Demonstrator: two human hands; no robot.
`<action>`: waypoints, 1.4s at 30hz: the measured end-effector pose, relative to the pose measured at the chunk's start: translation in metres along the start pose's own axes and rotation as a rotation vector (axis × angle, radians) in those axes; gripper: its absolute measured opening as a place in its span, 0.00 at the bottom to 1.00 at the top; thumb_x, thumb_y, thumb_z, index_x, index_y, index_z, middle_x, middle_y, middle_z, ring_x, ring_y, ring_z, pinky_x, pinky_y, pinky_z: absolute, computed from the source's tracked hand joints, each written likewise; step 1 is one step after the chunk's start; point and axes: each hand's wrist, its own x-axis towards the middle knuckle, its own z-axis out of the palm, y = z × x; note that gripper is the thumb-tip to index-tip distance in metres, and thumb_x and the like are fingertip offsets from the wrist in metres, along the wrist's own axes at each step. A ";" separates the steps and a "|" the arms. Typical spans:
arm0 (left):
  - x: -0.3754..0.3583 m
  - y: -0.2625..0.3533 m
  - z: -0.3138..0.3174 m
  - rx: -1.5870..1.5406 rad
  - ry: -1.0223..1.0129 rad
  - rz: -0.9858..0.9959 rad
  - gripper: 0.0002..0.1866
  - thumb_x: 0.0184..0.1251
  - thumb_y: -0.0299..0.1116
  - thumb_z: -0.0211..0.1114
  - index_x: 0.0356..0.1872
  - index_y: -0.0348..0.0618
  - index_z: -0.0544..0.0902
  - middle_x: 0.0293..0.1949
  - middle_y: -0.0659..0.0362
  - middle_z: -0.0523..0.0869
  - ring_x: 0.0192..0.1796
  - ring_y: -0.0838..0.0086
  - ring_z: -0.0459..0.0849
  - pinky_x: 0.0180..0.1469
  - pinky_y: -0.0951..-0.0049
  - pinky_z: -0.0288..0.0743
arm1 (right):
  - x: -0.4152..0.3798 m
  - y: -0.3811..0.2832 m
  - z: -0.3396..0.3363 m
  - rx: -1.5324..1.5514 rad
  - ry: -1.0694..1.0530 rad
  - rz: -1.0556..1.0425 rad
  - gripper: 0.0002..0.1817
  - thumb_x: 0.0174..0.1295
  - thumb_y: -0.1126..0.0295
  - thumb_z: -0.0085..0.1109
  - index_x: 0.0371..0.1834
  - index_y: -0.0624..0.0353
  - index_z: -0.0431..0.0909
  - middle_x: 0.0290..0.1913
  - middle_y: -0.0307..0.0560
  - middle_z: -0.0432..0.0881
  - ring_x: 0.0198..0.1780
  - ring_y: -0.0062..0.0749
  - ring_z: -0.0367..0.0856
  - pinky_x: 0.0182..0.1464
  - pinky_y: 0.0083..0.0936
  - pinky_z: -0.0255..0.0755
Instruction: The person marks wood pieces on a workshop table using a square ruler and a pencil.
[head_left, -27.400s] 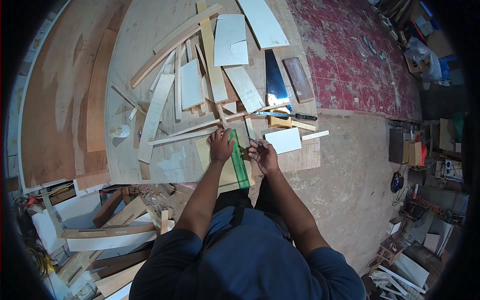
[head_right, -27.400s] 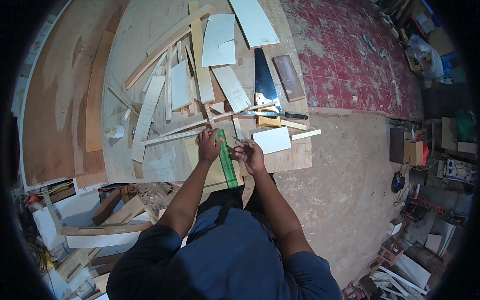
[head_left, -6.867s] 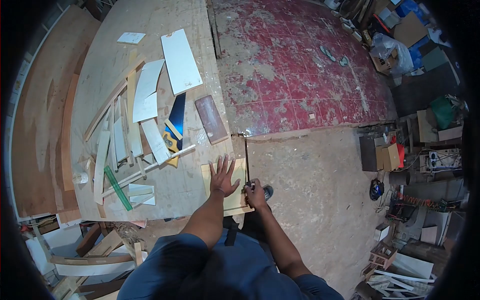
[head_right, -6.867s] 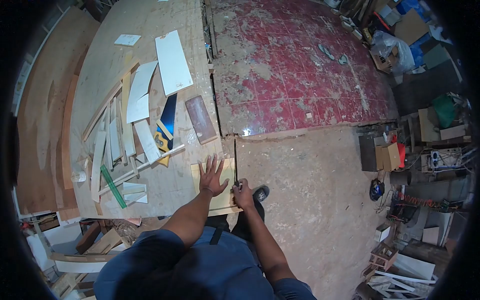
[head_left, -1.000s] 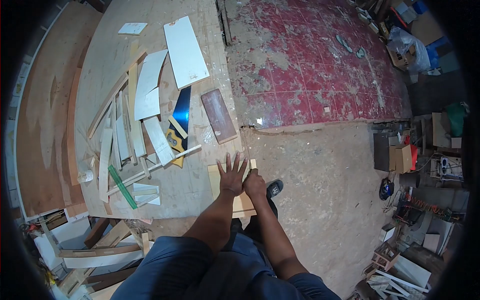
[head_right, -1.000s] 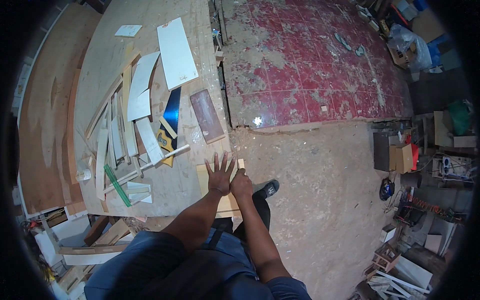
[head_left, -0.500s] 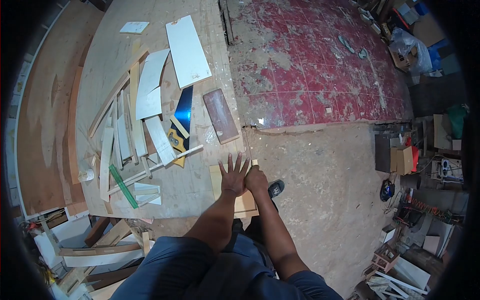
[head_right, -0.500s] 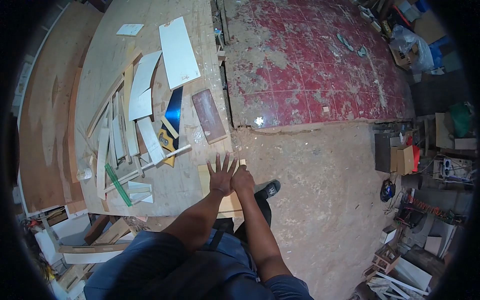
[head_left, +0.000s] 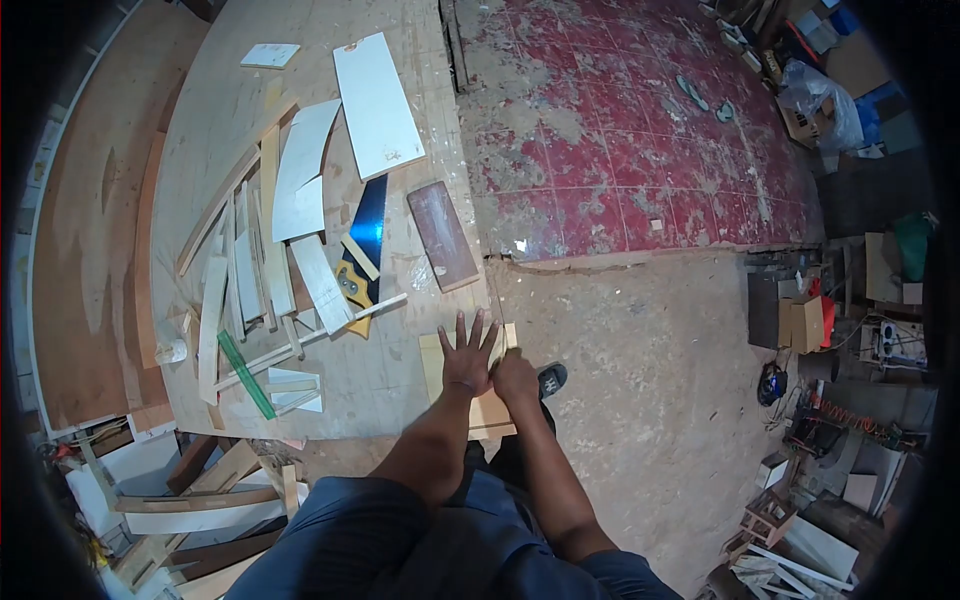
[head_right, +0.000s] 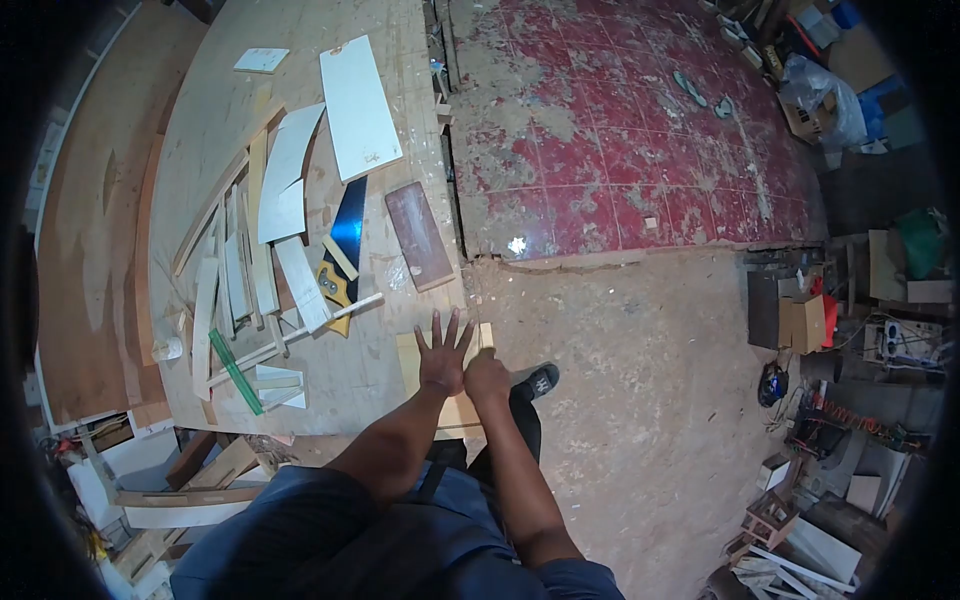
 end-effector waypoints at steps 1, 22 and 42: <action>0.001 0.000 0.003 0.000 0.002 0.003 0.44 0.64 0.59 0.55 0.80 0.63 0.49 0.82 0.54 0.41 0.81 0.43 0.36 0.71 0.22 0.30 | -0.016 -0.001 -0.006 0.001 0.004 0.002 0.21 0.64 0.66 0.54 0.54 0.72 0.69 0.47 0.74 0.82 0.50 0.63 0.84 0.52 0.48 0.79; 0.000 0.000 0.005 0.151 -0.013 0.003 0.47 0.61 0.61 0.55 0.80 0.60 0.51 0.82 0.53 0.39 0.81 0.43 0.32 0.71 0.23 0.30 | 0.009 -0.003 0.003 0.039 -0.020 -0.014 0.22 0.64 0.67 0.55 0.54 0.72 0.68 0.47 0.76 0.82 0.52 0.63 0.84 0.54 0.47 0.79; 0.003 0.001 0.006 0.040 0.017 -0.007 0.45 0.65 0.62 0.54 0.80 0.63 0.48 0.82 0.55 0.41 0.81 0.44 0.35 0.71 0.22 0.28 | 0.013 0.014 0.025 0.114 0.142 -0.016 0.20 0.71 0.62 0.44 0.52 0.72 0.71 0.45 0.73 0.83 0.49 0.66 0.84 0.52 0.51 0.78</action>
